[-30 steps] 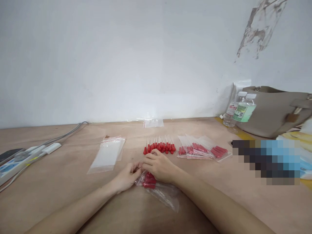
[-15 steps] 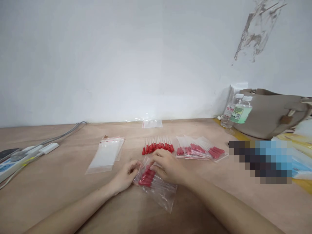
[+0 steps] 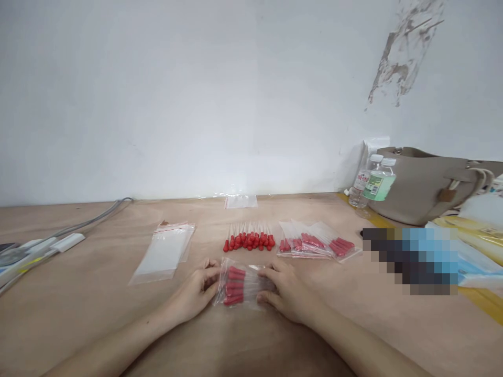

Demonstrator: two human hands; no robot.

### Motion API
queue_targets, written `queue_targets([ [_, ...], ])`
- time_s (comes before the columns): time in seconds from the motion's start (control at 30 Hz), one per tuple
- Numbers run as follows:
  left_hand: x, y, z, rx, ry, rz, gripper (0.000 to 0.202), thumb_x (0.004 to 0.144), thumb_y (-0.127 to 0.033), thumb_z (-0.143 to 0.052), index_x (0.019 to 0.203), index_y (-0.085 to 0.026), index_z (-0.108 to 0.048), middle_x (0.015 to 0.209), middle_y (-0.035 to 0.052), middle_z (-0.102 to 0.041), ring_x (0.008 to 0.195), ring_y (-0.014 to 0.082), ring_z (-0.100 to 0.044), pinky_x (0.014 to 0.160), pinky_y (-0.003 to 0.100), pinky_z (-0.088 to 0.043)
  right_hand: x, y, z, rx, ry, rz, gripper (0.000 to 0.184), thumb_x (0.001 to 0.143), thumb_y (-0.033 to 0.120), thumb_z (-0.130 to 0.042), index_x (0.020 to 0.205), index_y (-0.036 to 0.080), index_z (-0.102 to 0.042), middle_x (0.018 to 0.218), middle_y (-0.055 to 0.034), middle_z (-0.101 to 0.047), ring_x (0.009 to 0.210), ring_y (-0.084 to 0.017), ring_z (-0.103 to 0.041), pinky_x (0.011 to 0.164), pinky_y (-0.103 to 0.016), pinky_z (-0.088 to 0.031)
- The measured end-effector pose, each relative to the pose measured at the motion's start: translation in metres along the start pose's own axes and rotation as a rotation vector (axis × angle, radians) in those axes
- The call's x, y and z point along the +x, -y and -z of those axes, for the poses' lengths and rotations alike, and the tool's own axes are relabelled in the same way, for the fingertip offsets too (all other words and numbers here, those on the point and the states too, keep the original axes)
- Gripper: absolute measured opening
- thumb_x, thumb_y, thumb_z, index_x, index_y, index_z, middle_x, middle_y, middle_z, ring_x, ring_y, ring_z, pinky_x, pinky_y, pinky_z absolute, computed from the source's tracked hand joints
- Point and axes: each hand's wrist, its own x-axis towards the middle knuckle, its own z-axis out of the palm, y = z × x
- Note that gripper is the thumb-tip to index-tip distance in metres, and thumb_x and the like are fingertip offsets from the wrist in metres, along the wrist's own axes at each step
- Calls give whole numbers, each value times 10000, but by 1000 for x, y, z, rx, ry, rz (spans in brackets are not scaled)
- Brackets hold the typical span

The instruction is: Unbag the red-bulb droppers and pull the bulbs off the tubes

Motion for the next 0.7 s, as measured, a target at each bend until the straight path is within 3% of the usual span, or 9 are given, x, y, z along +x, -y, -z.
queue_targets([
  [0.1, 3, 3, -6, -182, -11, 40, 202, 788, -217, -481, 931, -153, -608, 964, 70, -521, 807, 151, -535, 723, 262, -433, 3, -3, 0, 33, -23, -12, 268, 745, 254, -594, 1004, 196, -562, 943, -59, -524, 870, -178, -486, 767, -305, -394],
  [0.27, 9, 6, -13, -453, 44, 137, 292, 761, -332, -568, 967, -127, -536, 871, 70, -579, 784, 161, -561, 694, 272, -453, 6, -10, -2, 74, -16, -40, 278, 727, 290, -617, 978, 186, -558, 896, -48, -525, 830, -175, -488, 725, -297, -400],
  [0.57, 16, 10, -21, -480, -67, 195, 316, 702, -378, -635, 854, -145, -484, 699, -7, -555, 574, 85, -490, 571, 214, -388, 6, -15, -7, 79, -82, -15, 271, 720, 335, -631, 935, 185, -560, 881, -42, -542, 822, -170, -480, 720, -300, -389],
  [0.7, 15, 11, -25, -490, -110, 186, 350, 698, -365, -636, 932, -142, -501, 764, 19, -581, 640, 112, -533, 583, 217, -409, 7, -18, -11, 64, -132, 31, 200, 726, 334, -628, 842, 182, -568, 830, -33, -552, 800, -165, -478, 708, -299, -380],
])
